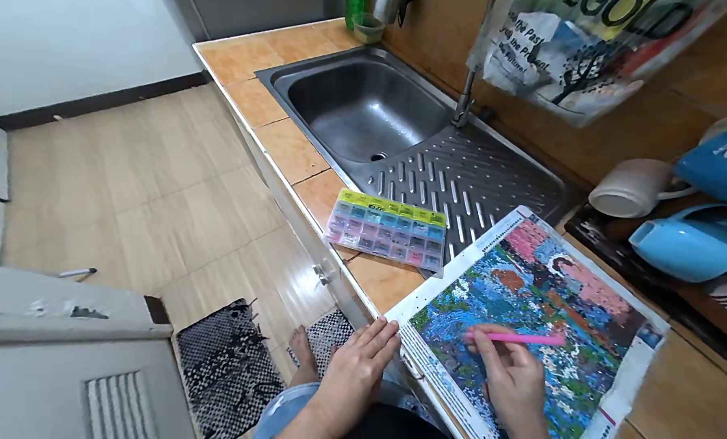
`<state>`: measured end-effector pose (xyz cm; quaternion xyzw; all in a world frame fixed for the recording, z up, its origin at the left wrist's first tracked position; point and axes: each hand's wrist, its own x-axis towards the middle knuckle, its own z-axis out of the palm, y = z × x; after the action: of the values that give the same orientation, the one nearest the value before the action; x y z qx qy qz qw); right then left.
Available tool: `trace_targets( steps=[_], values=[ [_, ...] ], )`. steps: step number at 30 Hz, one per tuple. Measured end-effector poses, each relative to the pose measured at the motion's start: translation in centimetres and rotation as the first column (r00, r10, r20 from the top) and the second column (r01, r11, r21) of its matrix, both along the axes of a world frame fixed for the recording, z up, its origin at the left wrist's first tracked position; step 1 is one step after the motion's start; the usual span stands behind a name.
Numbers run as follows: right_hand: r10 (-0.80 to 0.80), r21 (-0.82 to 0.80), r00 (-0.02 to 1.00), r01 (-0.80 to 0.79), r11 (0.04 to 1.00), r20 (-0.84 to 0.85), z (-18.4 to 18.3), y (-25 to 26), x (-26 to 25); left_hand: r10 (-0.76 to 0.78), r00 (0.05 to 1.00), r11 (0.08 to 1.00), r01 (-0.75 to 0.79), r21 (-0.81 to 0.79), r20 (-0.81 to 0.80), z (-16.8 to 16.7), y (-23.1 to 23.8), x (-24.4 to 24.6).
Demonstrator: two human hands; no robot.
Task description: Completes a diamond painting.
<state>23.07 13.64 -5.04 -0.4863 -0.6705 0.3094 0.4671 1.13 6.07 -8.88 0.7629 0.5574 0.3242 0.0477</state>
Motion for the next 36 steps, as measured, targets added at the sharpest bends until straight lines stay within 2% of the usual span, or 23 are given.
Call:
trace_targets(
  steps=[5, 20, 29, 36],
  values=[
    [0.019, -0.044, 1.0, -0.019, 0.999, -0.001, -0.1, -1.8, 0.1, 0.004, 1.0, 1.0, -0.004, -0.003, 0.006, 0.0, 0.0, 0.0],
    [0.068, 0.039, 0.995, -0.071, 0.997, 0.071, -1.4, -2.3, 0.0, -0.01, 1.0, 1.0, 0.01, -0.013, -0.012, 0.0, 0.1, 0.0],
    [0.006, 0.02, 1.0, -0.006, 1.0, -0.01, -0.7, -1.8, 0.6, -0.012, 1.0, 1.0, 0.012, 0.006, -0.004, -0.3, 0.0, 0.0],
    [-0.017, 0.004, 0.999, 0.017, 1.0, -0.03, -0.5, -1.7, 1.3, -0.158, 0.987, 0.986, 0.155, 0.066, 0.039, 0.2, -0.3, -0.1]
  ],
)
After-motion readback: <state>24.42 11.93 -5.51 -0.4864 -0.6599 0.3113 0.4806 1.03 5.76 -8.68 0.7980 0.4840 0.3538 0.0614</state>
